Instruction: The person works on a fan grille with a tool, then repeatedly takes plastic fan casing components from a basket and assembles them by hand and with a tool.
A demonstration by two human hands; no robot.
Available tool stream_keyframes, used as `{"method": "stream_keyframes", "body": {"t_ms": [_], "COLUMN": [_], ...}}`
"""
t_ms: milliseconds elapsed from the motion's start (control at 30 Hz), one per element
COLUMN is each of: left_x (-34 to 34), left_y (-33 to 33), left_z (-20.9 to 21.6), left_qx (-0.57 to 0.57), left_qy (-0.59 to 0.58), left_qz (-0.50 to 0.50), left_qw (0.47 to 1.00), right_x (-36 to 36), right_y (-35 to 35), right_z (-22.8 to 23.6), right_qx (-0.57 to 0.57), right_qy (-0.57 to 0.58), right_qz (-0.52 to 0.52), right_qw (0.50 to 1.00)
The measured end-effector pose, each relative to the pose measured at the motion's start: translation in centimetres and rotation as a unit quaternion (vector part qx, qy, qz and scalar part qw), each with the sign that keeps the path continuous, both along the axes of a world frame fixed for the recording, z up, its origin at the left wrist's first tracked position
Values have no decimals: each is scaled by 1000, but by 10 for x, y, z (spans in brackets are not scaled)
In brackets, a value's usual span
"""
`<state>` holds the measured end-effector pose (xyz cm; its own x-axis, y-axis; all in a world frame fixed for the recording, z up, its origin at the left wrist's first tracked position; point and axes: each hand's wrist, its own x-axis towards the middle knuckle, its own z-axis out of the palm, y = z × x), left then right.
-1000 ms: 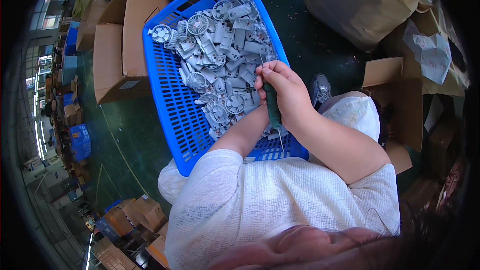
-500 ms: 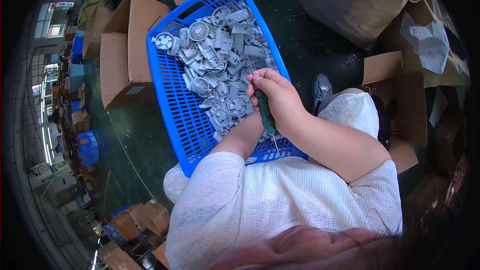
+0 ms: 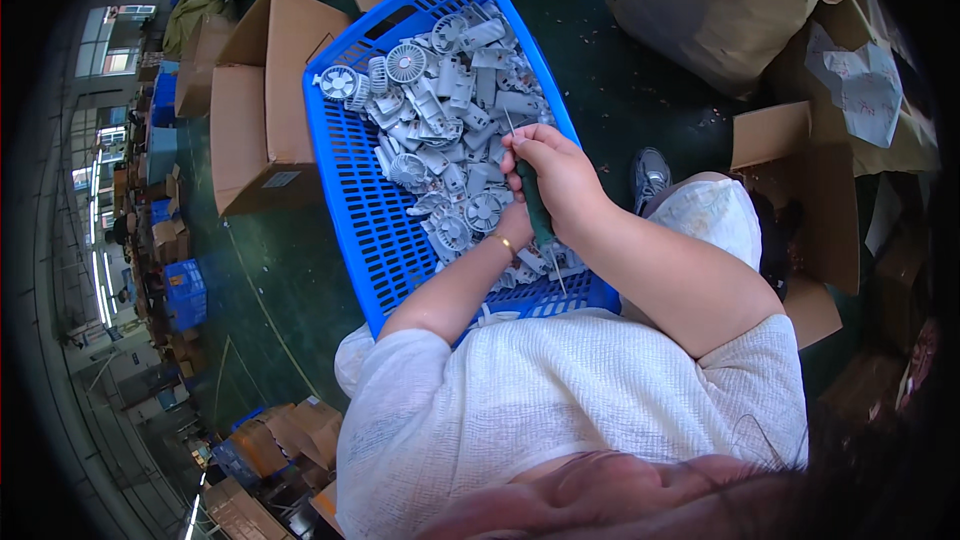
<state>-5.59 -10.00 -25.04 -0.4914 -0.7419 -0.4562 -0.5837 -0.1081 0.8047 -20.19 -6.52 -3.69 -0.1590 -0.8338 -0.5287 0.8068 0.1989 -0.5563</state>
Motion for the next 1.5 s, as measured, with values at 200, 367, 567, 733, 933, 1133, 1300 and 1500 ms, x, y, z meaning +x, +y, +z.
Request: {"method": "stream_keyframes", "body": {"t_ms": [200, 367, 567, 733, 933, 1133, 1300, 1500], "left_x": [46, 60, 68, 76, 79, 76, 65, 53], "left_y": [3, 19, 27, 34, 37, 43, 46, 47], "left_z": [75, 123, 162, 174, 165, 161, 171, 192], "left_qx": [111, 189, 211, 138, -7, -112, -122, -36], "left_qy": [137, 311, 327, 220, 181, 119, 85, 145], "left_qz": [167, 282, 292, 270, 227, 198, 207, 237], "left_qw": [970, 888, 874, 927, 957, 967, 967, 960], "right_x": [7, 28, 52, 57, 55, 55, 60, 68], "right_y": [-3, -3, 13, 23, 26, 28, 32, 34], "right_z": [-16, -36, -48, -43, -38, -35, -33, -34], "right_qx": [-4, -14, -108, -177, -182, -191, -159, -145], "right_qy": [56, 174, 487, 574, 620, 624, 595, 596], "right_qz": [41, 164, 240, 262, 278, 293, 293, 251], "right_qw": [998, 971, 833, 755, 711, 699, 732, 749]}}
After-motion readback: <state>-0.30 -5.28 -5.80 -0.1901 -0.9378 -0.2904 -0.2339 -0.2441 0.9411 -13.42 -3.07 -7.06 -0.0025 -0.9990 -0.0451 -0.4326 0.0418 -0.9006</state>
